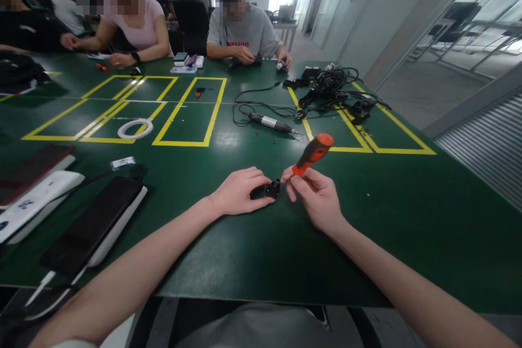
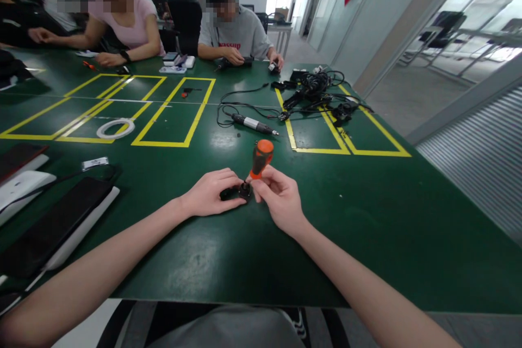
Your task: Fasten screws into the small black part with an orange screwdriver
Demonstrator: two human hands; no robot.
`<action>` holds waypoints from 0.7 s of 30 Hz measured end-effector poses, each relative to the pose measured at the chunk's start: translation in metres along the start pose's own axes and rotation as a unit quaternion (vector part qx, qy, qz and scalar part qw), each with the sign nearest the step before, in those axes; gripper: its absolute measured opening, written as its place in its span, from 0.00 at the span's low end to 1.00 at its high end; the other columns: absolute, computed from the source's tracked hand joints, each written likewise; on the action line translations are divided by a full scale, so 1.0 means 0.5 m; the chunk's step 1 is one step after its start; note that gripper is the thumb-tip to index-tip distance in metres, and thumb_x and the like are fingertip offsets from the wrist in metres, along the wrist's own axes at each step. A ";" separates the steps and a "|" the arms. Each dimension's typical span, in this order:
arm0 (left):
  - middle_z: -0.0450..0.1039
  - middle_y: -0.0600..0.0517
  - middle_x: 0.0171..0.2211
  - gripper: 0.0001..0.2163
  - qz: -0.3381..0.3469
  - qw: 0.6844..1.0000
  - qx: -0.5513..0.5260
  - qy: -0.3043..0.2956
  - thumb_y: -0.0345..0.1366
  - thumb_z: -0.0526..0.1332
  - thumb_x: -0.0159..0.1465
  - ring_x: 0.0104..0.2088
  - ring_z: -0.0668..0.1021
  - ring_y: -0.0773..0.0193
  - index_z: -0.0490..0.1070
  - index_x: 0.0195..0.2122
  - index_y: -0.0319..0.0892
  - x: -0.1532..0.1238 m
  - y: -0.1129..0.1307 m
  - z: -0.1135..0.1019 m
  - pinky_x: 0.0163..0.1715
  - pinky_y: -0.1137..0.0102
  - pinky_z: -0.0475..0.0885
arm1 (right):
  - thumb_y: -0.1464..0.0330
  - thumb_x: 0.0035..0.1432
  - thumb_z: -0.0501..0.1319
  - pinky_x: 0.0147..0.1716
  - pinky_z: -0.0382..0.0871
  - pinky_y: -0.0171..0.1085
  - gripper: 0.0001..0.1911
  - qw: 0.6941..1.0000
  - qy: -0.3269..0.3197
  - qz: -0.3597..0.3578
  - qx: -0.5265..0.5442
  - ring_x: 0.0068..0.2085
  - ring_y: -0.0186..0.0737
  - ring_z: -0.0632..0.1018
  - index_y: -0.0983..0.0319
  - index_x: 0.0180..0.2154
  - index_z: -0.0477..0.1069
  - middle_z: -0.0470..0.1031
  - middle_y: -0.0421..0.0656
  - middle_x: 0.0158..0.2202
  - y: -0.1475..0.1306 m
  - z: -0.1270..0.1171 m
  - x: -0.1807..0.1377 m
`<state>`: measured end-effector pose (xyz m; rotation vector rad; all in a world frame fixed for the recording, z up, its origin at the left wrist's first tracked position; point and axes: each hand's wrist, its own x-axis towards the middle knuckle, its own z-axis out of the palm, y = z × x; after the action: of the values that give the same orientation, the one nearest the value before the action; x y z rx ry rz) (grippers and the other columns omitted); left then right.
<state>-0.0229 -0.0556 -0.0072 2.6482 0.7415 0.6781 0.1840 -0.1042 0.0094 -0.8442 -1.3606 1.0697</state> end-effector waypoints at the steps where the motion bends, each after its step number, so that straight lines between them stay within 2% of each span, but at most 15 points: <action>1: 0.77 0.48 0.36 0.12 0.002 1.000 -0.002 0.001 0.45 0.63 0.70 0.37 0.77 0.60 0.75 0.41 0.40 0.000 0.000 0.000 0.37 0.68 0.71 | 0.53 0.63 0.68 0.23 0.69 0.36 0.16 1.000 -0.002 0.002 0.005 0.22 0.31 0.71 0.60 0.35 0.77 0.79 0.42 0.32 0.000 0.000 0.000; 5: 0.78 0.48 0.37 0.12 0.004 1.000 -0.010 0.008 0.45 0.63 0.70 0.37 0.77 0.61 0.75 0.42 0.40 -0.001 0.000 0.000 0.38 0.67 0.72 | 0.52 0.63 0.67 0.24 0.69 0.37 0.17 0.999 -0.011 0.013 0.044 0.21 0.33 0.71 0.59 0.41 0.76 0.79 0.40 0.29 0.005 0.000 0.001; 10: 0.78 0.48 0.37 0.14 0.003 1.000 -0.008 0.008 0.47 0.62 0.70 0.37 0.77 0.60 0.76 0.44 0.40 -0.003 -0.001 0.003 0.38 0.67 0.72 | 0.54 0.61 0.70 0.25 0.69 0.36 0.17 0.999 -0.013 0.020 0.036 0.21 0.32 0.71 0.58 0.36 0.70 0.79 0.38 0.26 0.003 0.003 -0.001; 15: 0.78 0.48 0.38 0.14 -0.009 1.000 -0.003 0.001 0.46 0.63 0.70 0.38 0.78 0.60 0.76 0.45 0.41 -0.004 0.001 0.004 0.40 0.66 0.73 | 0.54 0.65 0.67 0.23 0.67 0.36 0.16 1.000 -0.020 0.012 0.017 0.21 0.30 0.70 0.60 0.35 0.75 0.81 0.43 0.34 -0.008 0.004 -0.003; 21: 0.78 0.48 0.37 0.13 -0.014 1.000 -0.003 -0.009 0.46 0.63 0.69 0.38 0.77 0.60 0.76 0.43 0.41 -0.004 0.006 0.002 0.40 0.67 0.72 | 0.51 0.63 0.68 0.22 0.68 0.36 0.18 0.999 -0.019 0.021 0.020 0.21 0.33 0.71 0.60 0.37 0.76 0.79 0.41 0.27 -0.009 0.003 -0.009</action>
<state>-0.0229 -0.0592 -0.0075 2.6290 0.7690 0.6469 0.1834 -0.1100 0.0124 -0.8299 -1.3549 1.1464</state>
